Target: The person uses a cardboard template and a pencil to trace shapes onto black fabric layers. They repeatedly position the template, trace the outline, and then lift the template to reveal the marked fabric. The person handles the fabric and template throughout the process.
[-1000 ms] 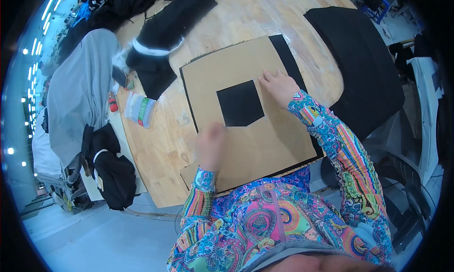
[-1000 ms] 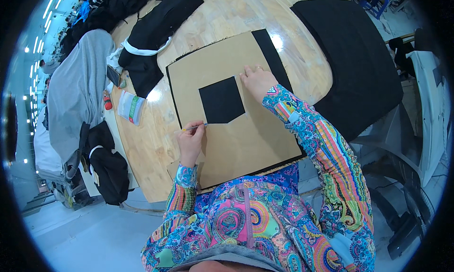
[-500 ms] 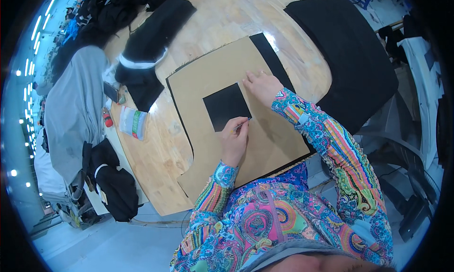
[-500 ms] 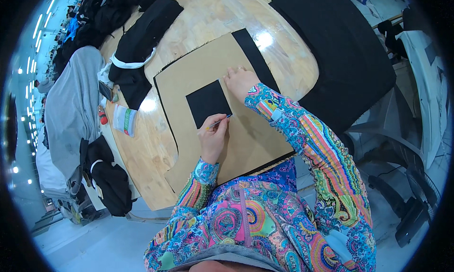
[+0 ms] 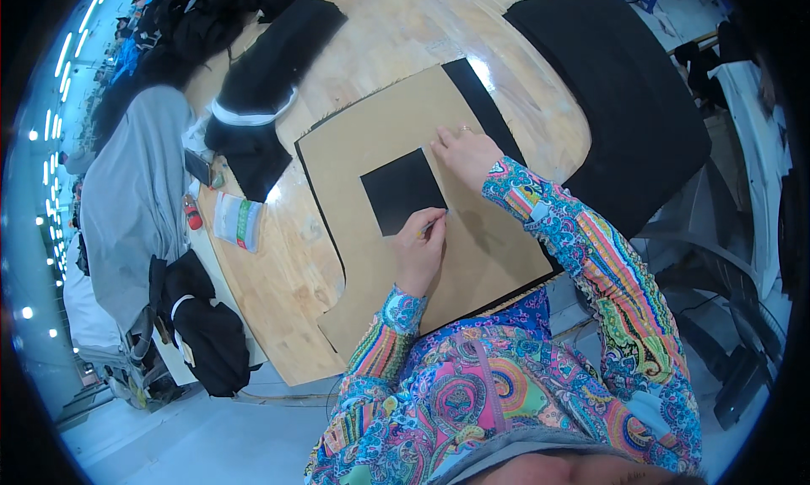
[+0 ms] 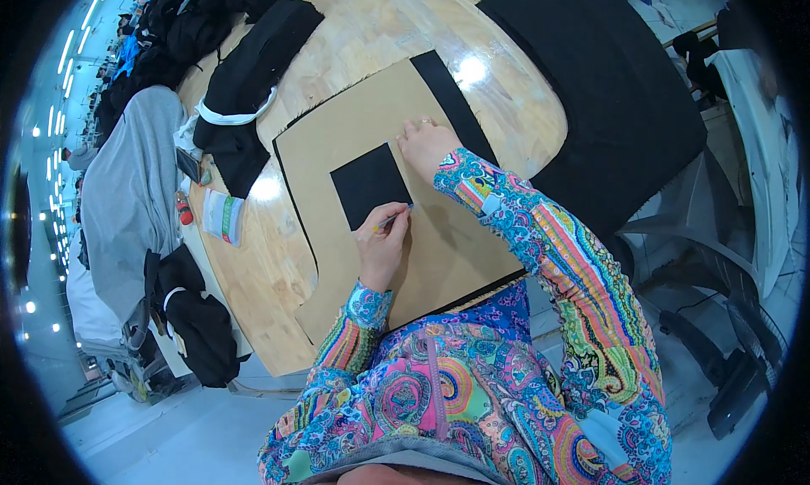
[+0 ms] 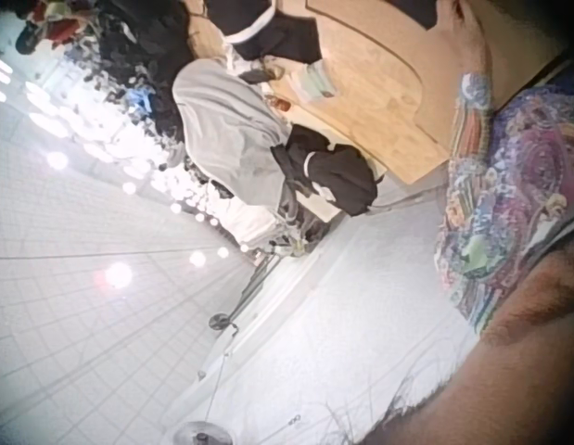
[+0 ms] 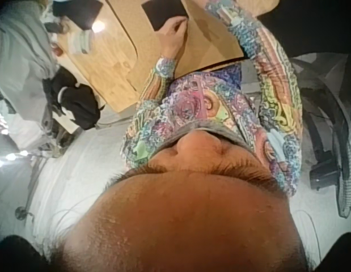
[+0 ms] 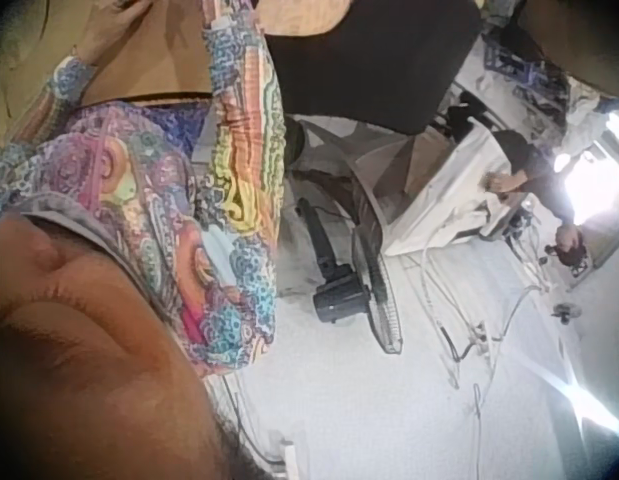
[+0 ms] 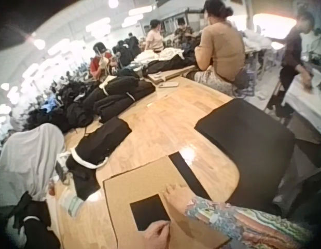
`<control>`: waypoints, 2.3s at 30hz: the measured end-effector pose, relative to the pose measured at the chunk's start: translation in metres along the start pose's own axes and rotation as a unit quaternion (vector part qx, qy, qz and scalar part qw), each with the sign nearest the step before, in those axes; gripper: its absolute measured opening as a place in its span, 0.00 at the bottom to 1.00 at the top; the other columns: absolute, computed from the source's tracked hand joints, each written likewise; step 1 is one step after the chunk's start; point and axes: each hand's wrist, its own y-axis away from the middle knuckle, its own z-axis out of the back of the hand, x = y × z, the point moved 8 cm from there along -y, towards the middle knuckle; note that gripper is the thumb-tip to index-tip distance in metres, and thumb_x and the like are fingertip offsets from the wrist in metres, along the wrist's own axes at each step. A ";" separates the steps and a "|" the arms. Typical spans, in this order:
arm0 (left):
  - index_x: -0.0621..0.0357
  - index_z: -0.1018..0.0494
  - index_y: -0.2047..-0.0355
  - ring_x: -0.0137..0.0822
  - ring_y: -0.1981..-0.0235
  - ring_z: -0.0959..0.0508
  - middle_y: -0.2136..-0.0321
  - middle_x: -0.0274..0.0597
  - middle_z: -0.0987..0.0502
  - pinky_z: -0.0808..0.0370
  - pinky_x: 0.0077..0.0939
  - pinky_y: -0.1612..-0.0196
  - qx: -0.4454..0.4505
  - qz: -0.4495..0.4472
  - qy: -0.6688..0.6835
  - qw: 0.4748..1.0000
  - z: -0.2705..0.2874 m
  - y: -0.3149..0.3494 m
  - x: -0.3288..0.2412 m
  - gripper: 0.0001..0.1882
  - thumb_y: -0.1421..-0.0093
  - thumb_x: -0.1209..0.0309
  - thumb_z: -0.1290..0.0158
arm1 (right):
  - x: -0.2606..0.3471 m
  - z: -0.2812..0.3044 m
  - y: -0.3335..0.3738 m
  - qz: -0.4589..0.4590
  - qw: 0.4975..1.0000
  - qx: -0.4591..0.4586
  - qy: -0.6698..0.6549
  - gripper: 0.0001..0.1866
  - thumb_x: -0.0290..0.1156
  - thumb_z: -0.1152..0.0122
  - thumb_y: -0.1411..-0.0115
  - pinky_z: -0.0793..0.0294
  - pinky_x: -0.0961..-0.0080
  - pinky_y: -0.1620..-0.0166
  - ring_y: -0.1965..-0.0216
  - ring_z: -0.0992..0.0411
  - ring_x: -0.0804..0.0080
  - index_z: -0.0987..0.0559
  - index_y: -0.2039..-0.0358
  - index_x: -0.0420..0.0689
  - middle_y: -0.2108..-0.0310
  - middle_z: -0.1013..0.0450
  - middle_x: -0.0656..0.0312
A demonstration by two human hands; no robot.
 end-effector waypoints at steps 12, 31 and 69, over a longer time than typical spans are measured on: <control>0.63 0.26 0.70 0.32 0.72 0.23 0.71 0.43 0.24 0.26 0.21 0.69 -0.018 0.043 -0.034 0.998 0.033 0.013 0.017 0.04 0.47 0.79 0.47 | 0.000 0.001 0.000 0.006 1.000 -0.004 -0.001 0.18 0.27 0.49 0.45 0.24 0.70 0.57 0.49 0.34 0.53 0.29 0.53 0.40 0.47 0.36 0.51; 0.64 0.25 0.69 0.21 0.75 0.25 0.77 0.37 0.23 0.27 0.15 0.70 -0.036 0.004 -0.106 0.994 0.050 0.019 0.019 0.05 0.46 0.76 0.45 | 0.001 0.002 0.001 0.005 1.000 0.017 0.000 0.19 0.27 0.50 0.45 0.25 0.69 0.55 0.48 0.35 0.54 0.30 0.51 0.41 0.46 0.38 0.52; 0.66 0.26 0.66 0.23 0.75 0.24 0.77 0.37 0.23 0.27 0.15 0.71 -0.091 0.034 -0.003 0.995 0.007 -0.090 0.033 0.09 0.42 0.72 0.48 | -0.001 0.001 0.001 -0.007 1.000 -0.020 -0.006 0.16 0.29 0.49 0.45 0.24 0.71 0.58 0.51 0.33 0.55 0.27 0.55 0.40 0.48 0.36 0.52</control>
